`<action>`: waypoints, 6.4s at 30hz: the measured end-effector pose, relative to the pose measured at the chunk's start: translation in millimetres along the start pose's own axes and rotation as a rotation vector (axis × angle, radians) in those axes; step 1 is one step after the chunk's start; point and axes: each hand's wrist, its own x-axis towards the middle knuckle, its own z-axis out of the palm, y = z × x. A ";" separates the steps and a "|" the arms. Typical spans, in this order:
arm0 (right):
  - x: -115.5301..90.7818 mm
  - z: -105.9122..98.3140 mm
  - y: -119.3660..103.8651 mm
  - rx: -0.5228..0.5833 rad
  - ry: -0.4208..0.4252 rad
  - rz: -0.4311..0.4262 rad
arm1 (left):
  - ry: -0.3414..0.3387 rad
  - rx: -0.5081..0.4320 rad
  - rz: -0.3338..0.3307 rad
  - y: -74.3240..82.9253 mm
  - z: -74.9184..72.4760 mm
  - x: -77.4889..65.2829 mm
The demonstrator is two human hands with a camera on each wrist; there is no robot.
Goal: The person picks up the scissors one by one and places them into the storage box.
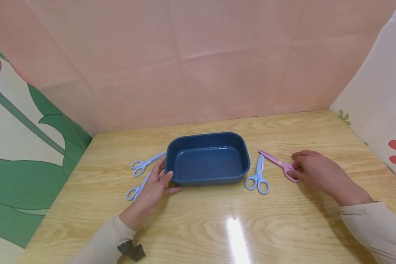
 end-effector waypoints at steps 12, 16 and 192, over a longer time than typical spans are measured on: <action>-0.4 7.1 3.1 -0.038 0.214 -0.129 | -0.010 0.000 -0.007 0.1 -1.4 -0.3; -1.5 7.5 2.5 -0.030 0.179 -0.082 | -0.014 0.008 -0.005 0.4 -1.6 -0.6; 20.7 -5.4 7.6 0.080 0.288 0.082 | -0.028 0.033 0.014 -1.4 -9.6 10.8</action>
